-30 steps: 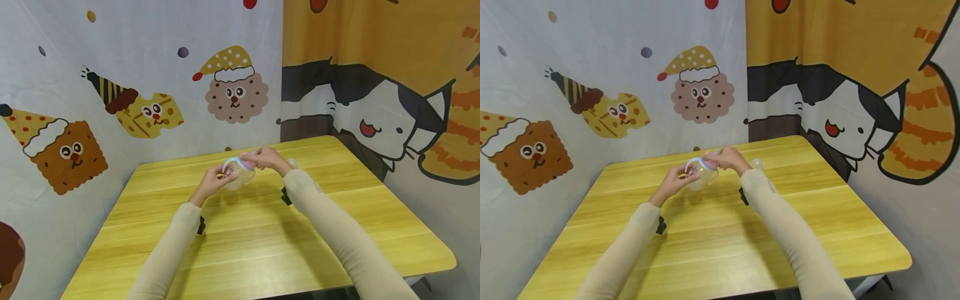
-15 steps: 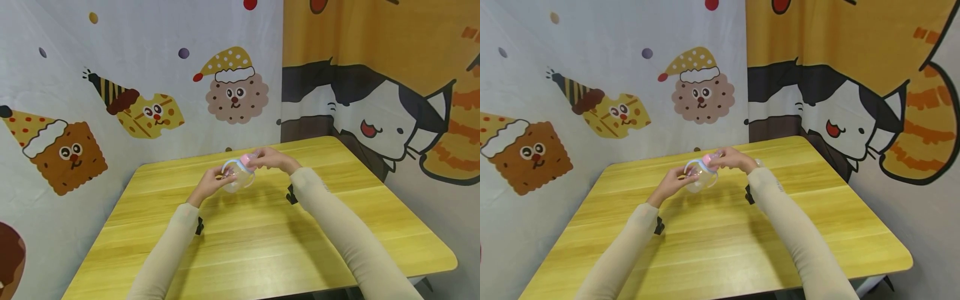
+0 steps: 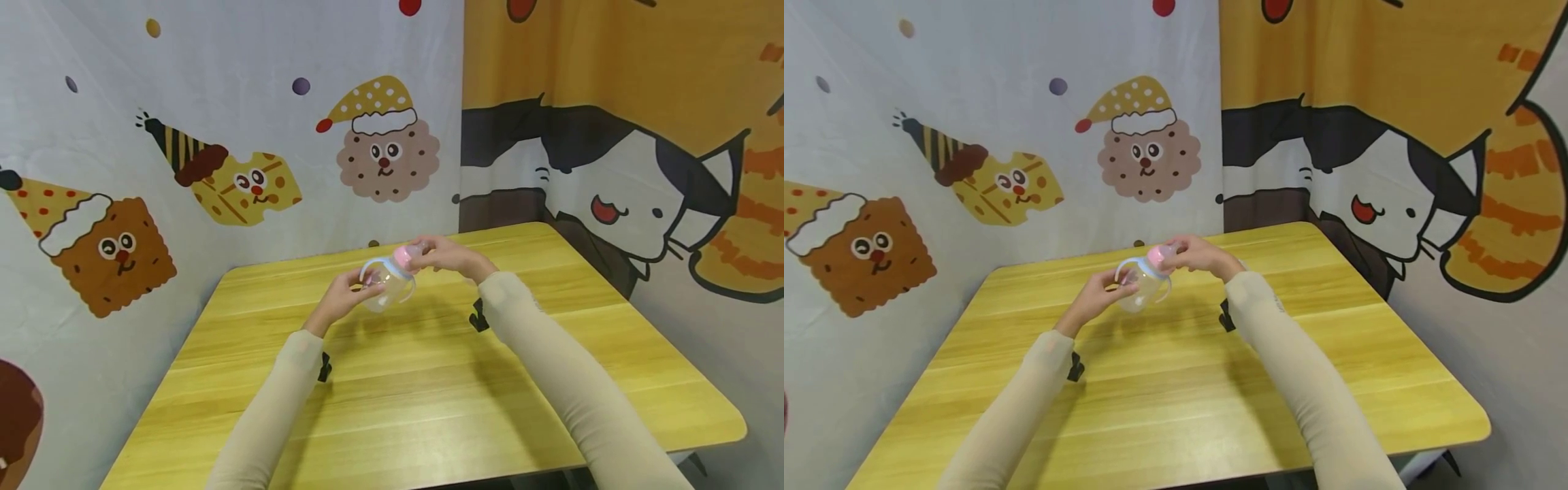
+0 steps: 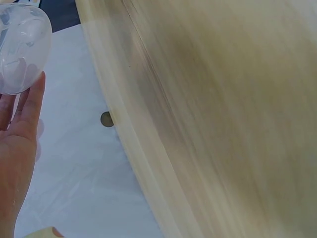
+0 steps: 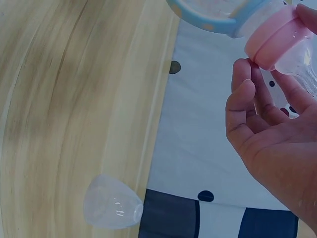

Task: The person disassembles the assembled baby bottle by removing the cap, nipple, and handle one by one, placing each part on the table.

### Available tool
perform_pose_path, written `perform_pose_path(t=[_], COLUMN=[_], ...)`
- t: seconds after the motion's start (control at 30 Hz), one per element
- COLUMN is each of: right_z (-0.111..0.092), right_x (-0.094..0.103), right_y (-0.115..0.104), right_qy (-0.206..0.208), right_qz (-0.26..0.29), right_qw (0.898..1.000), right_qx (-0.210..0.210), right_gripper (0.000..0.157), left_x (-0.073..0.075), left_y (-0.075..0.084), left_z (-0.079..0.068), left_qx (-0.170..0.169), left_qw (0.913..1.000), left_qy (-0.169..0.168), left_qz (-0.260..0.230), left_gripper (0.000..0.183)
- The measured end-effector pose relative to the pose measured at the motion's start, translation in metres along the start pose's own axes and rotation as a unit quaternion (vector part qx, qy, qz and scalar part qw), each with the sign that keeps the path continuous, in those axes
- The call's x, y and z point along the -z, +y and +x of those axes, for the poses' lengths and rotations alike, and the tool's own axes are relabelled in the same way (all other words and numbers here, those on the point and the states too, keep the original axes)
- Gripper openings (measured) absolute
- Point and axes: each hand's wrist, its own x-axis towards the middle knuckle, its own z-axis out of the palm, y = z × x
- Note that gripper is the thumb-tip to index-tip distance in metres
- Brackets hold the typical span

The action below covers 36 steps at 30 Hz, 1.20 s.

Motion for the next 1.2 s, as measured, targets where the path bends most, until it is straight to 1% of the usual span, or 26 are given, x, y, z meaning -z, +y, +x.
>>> perform_pose_path(t=[0.1, 0.2, 0.37, 0.63, 0.87, 0.93, 1.03, 1.2], right_z=[-0.001, -0.003, -0.005, -0.012, -0.014, -0.013, -0.013, -0.020], right_x=[0.001, 0.004, 0.010, 0.022, 0.029, 0.031, 0.033, 0.036], right_y=[-0.002, -0.003, -0.003, -0.011, -0.019, -0.021, -0.024, -0.032], right_qy=[0.012, 0.025, 0.043, 0.079, 0.091, 0.094, 0.103, 0.114], right_qz=[0.003, 0.001, 0.004, 0.011, 0.025, 0.033, 0.042, 0.044], right_qw=[1.000, 1.000, 0.999, 0.997, 0.994, 0.993, 0.991, 0.990], right_qx=[0.006, 0.014, 0.018, 0.024, 0.059, 0.070, 0.078, 0.068], right_gripper=[0.055, 0.057, 0.062, 0.059, 0.051, 0.048, 0.047, 0.050], left_x=[0.000, 0.000, -0.002, -0.004, -0.004, -0.004, -0.006, -0.009], left_y=[-0.001, 0.000, -0.001, -0.002, -0.004, -0.007, -0.018, -0.036], left_z=[0.000, 0.001, 0.002, 0.002, 0.003, 0.004, 0.008, 0.014], left_qx=[0.000, -0.005, -0.009, -0.012, -0.008, -0.005, 0.000, 0.000], left_qw=[1.0000, 1.0000, 1.0000, 0.9999, 0.9998, 0.9999, 0.9999, 1.0000], left_qy=[0.001, 0.001, -0.004, -0.008, -0.015, -0.015, -0.012, 0.004], left_qz=[-0.001, 0.000, -0.001, 0.002, 0.007, 0.006, 0.004, 0.006], left_gripper=[0.038, 0.038, 0.031, 0.029, 0.028, 0.028, 0.030, 0.034])
